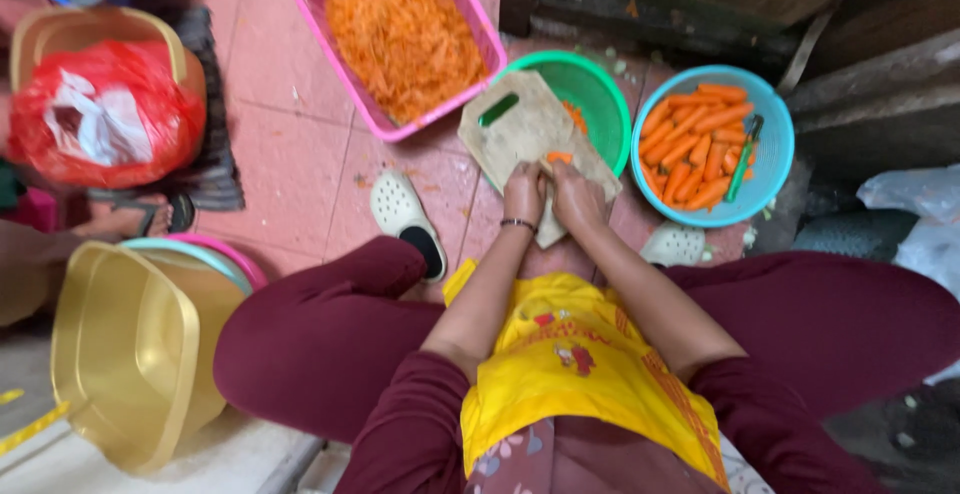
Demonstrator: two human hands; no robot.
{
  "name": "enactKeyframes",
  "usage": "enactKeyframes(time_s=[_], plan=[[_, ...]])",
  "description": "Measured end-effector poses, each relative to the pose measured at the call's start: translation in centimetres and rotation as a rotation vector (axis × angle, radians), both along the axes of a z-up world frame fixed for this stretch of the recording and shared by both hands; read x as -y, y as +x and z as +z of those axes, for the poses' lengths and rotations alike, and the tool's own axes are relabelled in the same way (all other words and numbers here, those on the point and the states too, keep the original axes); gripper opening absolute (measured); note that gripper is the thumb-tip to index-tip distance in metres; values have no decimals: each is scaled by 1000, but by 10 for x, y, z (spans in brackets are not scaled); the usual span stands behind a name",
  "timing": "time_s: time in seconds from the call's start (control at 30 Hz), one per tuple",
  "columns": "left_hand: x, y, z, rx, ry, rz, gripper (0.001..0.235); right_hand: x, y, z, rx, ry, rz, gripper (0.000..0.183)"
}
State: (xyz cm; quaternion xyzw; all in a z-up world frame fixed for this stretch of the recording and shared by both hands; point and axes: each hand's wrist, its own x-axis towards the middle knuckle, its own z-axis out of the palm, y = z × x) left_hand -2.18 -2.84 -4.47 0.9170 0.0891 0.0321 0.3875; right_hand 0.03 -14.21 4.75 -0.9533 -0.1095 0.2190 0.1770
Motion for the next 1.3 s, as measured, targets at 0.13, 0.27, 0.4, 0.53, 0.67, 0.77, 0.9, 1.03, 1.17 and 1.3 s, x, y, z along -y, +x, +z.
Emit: enactKeyframes(time_s=[0.13,0.27,0.4,0.53,0.67,0.77,0.9,1.03,1.17,1.3], plan=[[-2,1,10,16,-7,37,6,7,6,-1,-8,-4,-10,17],[0,5,-8,-37,-22,64,11,1,2,6,-34,-30,-29,17],[2,10,-17,-40,7,90,13,5,3,-1,-3,7,-20,17],[-3,19,4,-61,9,85,16,21,10,39,-18,133,-132,21],[-5,39,43,-10,-37,-99,19,43,32,49,12,44,-239,28],[4,53,23,16,111,-242,24,56,38,44,0,36,-277,31],[7,58,-1,-4,160,-263,18,67,36,9,-70,-36,-213,32],[-18,58,25,7,-100,-102,11,40,22,12,-168,5,-51,35],[-30,52,58,110,-20,-11,14,20,15,-25,-223,145,-149,39],[-26,25,43,199,-75,-45,10,27,30,-8,-139,125,-295,36]])
